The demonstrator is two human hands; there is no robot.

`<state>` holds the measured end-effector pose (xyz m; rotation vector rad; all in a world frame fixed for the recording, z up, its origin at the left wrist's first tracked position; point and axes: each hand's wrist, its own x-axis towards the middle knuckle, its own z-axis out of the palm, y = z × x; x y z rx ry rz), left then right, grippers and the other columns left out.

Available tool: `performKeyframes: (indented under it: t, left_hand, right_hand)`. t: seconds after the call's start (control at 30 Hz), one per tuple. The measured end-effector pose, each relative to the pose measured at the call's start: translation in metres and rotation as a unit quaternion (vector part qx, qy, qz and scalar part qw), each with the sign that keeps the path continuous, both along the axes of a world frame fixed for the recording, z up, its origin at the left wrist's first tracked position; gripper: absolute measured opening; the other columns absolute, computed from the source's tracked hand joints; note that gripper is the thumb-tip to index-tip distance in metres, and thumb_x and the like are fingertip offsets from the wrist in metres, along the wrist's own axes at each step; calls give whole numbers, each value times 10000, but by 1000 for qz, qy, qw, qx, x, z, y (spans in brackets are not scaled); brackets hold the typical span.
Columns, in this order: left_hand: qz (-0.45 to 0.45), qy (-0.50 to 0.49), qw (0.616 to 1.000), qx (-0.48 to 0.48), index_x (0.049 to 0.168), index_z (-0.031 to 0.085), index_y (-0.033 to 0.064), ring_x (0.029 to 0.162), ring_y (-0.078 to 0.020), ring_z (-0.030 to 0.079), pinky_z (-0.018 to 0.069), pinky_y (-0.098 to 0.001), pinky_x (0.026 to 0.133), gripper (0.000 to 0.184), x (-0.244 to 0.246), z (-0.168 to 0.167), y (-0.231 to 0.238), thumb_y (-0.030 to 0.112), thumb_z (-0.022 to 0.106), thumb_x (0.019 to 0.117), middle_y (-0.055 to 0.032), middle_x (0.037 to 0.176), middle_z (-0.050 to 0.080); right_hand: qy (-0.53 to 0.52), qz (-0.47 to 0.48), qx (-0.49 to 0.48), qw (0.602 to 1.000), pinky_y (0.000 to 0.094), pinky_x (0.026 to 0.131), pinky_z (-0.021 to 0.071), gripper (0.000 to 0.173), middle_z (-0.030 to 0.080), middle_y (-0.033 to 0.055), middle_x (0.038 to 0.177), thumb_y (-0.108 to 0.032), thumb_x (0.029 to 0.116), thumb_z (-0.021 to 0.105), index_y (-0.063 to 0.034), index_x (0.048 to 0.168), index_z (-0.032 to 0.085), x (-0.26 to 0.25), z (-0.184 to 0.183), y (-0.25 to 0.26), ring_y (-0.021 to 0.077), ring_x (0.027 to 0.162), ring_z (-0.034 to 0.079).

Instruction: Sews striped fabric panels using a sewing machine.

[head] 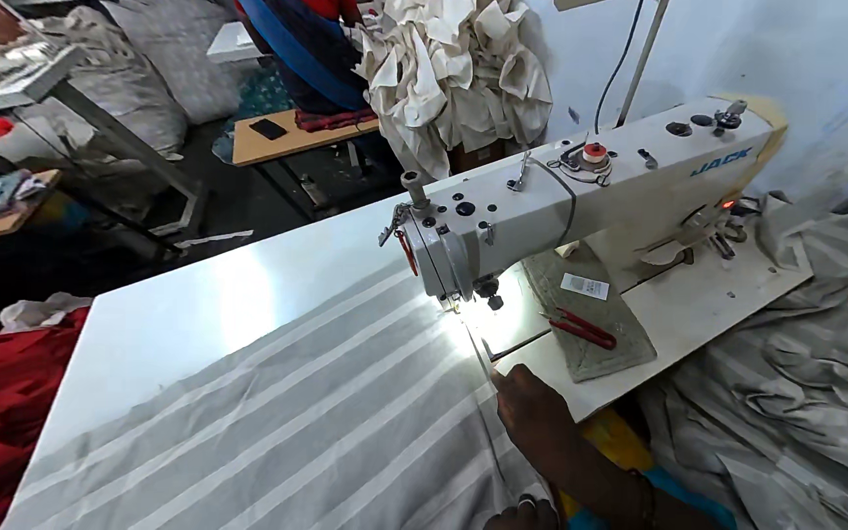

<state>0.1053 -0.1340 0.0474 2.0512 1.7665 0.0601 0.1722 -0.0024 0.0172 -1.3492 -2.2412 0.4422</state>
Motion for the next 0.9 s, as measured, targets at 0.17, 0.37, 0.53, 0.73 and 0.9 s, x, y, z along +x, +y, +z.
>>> performKeyframes:
  t: [0.17, 0.37, 0.53, 0.73, 0.9]
  left_hand:
    - [-29, 59, 984, 165, 902, 765, 36, 837, -311, 737, 584, -436, 668, 140, 0, -1, -4, 100, 642, 886, -152, 975, 748]
    - [-8, 71, 957, 280, 984, 774, -12, 1086, -339, 729, 611, -415, 869, 192, -13, -18, 19, 29, 609, 894, -183, 1150, 746]
    - [20, 69, 921, 383, 976, 781, 15, 1023, -311, 746, 614, -384, 859, 217, -31, -41, 43, 47, 588, 884, -153, 1076, 762]
    - [48, 28, 924, 379, 1058, 798, 44, 1038, -283, 744, 620, -391, 860, 240, -61, -46, 78, 93, 608, 919, -130, 1092, 764]
    - [31, 55, 925, 374, 1023, 798, 56, 1008, -307, 732, 601, -468, 807, 185, -81, -41, 124, 120, 673, 903, -123, 1070, 755]
  right_hand:
    - [3, 22, 11, 1000, 355, 641, 606, 289, 685, 123, 907, -91, 921, 623, -49, 1171, 762, 1, -2, 2, 241, 751, 705]
    - [4, 33, -32, 999, 365, 648, 597, 288, 674, 127, 910, -105, 945, 602, -61, 1181, 762, 4, 5, 4, 245, 752, 694]
    - [15, 31, -30, 999, 349, 648, 597, 275, 673, 121, 889, -102, 940, 623, -59, 1169, 770, 6, 6, 5, 231, 733, 690]
    - [36, 30, -41, 998, 373, 674, 602, 218, 678, 118, 934, -115, 960, 657, -63, 1135, 776, 2, 3, 14, 233, 775, 694]
    - [-17, 71, -31, 997, 451, 678, 586, 135, 675, 139, 956, -82, 938, 674, -58, 1019, 779, -7, 16, 48, 300, 873, 688]
